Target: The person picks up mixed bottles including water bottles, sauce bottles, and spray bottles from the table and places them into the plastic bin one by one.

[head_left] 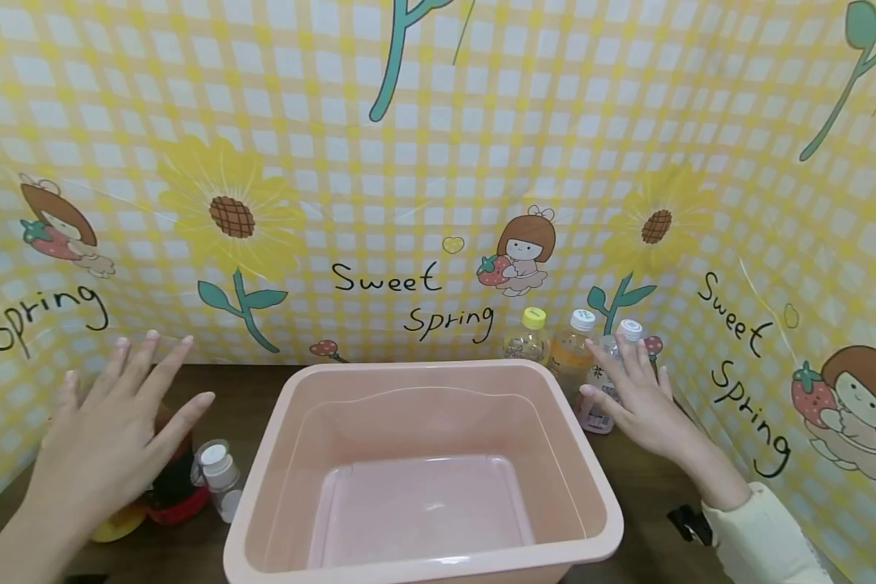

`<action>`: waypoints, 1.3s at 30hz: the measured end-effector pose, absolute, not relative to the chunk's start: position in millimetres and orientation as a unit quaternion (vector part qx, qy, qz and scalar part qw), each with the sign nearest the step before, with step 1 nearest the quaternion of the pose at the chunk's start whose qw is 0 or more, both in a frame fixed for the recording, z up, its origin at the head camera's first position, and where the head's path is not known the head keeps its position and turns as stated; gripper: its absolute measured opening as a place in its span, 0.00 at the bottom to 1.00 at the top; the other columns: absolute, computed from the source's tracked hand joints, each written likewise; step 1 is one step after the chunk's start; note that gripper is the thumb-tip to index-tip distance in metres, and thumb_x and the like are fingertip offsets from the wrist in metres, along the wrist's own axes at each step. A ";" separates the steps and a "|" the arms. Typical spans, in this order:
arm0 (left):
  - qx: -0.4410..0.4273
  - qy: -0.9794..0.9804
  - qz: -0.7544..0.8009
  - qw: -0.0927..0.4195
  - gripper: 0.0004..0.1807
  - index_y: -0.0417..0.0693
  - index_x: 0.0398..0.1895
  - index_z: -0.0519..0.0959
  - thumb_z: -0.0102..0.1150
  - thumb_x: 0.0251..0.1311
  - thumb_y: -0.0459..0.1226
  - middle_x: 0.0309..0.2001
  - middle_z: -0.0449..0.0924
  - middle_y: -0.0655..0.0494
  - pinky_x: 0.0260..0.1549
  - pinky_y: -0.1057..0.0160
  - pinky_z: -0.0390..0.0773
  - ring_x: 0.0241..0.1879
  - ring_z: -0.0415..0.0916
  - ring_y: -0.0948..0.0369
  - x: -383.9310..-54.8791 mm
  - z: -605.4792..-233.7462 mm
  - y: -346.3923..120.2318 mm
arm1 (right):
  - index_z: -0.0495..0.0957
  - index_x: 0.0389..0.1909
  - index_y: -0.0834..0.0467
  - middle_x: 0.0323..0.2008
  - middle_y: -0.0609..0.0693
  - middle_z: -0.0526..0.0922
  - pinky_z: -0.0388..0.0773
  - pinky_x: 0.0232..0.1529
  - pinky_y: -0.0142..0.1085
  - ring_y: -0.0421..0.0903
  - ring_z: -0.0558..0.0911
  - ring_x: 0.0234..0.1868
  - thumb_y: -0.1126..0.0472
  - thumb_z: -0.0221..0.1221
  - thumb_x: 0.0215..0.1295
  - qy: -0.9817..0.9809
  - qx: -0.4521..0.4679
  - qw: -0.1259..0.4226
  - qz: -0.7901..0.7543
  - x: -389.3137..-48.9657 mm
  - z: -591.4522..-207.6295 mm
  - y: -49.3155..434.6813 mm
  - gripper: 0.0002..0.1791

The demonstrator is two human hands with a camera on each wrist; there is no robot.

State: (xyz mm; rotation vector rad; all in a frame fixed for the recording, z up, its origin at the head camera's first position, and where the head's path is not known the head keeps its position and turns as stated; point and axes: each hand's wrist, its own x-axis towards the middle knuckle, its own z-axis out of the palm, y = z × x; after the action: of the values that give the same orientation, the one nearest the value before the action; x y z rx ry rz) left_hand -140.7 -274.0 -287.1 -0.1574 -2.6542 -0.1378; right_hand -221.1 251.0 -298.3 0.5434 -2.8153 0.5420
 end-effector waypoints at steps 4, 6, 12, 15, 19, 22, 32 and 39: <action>-0.048 -0.968 -0.058 0.239 0.39 0.52 0.72 0.41 0.41 0.64 0.56 0.69 0.35 0.37 0.55 0.36 0.21 0.68 0.21 0.47 -138.0 -286.2 -279.8 | 0.47 0.71 0.51 0.69 0.65 0.32 0.27 0.54 0.69 0.68 0.30 0.66 0.45 0.45 0.68 -0.953 0.193 0.105 0.210 -220.6 -299.0 249.2 0.35; -0.043 -0.967 -0.067 0.241 0.40 0.51 0.72 0.41 0.41 0.64 0.56 0.70 0.33 0.37 0.55 0.36 0.20 0.68 0.20 0.48 -136.9 -286.0 -282.8 | 0.47 0.71 0.52 0.69 0.65 0.33 0.28 0.54 0.69 0.67 0.30 0.66 0.45 0.45 0.68 -0.951 0.195 0.102 0.219 -220.4 -299.4 248.5 0.35; -0.020 -0.965 -0.084 0.249 0.41 0.50 0.72 0.40 0.42 0.64 0.56 0.69 0.31 0.38 0.54 0.35 0.21 0.67 0.22 0.45 -134.8 -286.6 -293.2 | 0.47 0.71 0.53 0.69 0.66 0.35 0.30 0.53 0.71 0.69 0.31 0.66 0.48 0.45 0.69 -0.939 0.212 0.088 0.257 -221.0 -302.3 247.5 0.33; -0.006 -0.963 -0.091 0.255 0.42 0.48 0.72 0.40 0.42 0.63 0.57 0.69 0.32 0.36 0.54 0.35 0.21 0.67 0.24 0.42 -133.6 -287.0 -299.0 | 0.48 0.70 0.55 0.69 0.66 0.37 0.34 0.51 0.72 0.71 0.36 0.66 0.50 0.46 0.69 -0.930 0.226 0.084 0.279 -221.7 -304.1 247.2 0.33; 0.006 -0.956 -0.105 0.275 0.41 0.48 0.72 0.41 0.41 0.63 0.57 0.68 0.33 0.34 0.55 0.33 0.23 0.67 0.25 0.41 -129.9 -288.1 -305.7 | 0.49 0.70 0.56 0.69 0.67 0.39 0.40 0.52 0.72 0.69 0.40 0.66 0.53 0.46 0.69 -0.917 0.239 0.071 0.310 -221.6 -306.2 246.3 0.32; 0.002 -0.943 -0.113 0.312 0.41 0.45 0.71 0.44 0.42 0.63 0.57 0.68 0.38 0.31 0.55 0.31 0.28 0.67 0.31 0.38 -128.0 -290.3 -310.9 | 0.49 0.70 0.58 0.69 0.67 0.40 0.43 0.53 0.71 0.67 0.41 0.67 0.54 0.46 0.69 -0.908 0.247 0.056 0.335 -220.2 -306.8 244.6 0.31; -0.009 -0.913 -0.198 0.356 0.37 0.31 0.67 0.47 0.45 0.66 0.47 0.66 0.39 0.26 0.58 0.35 0.32 0.66 0.33 0.36 -128.1 -298.8 -330.5 | 0.49 0.69 0.61 0.65 0.71 0.49 0.55 0.53 0.66 0.69 0.52 0.64 0.58 0.44 0.70 -0.880 0.268 0.017 0.391 -216.6 -311.8 239.9 0.30; 0.003 -0.893 -0.265 0.364 0.36 0.35 0.69 0.46 0.48 0.64 0.40 0.69 0.38 0.33 0.59 0.37 0.31 0.68 0.32 0.42 -128.4 -309.7 -344.8 | 0.45 0.69 0.65 0.67 0.69 0.44 0.67 0.52 0.55 0.70 0.50 0.64 0.60 0.42 0.71 -0.847 0.276 -0.029 0.453 -215.9 -315.6 240.1 0.30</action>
State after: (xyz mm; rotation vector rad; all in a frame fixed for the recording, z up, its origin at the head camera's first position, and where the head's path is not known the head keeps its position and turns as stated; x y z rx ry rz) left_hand -128.4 -344.8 -309.7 0.0069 -2.2971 -0.6826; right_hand -215.9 240.1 -315.6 0.8833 -2.7115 1.4503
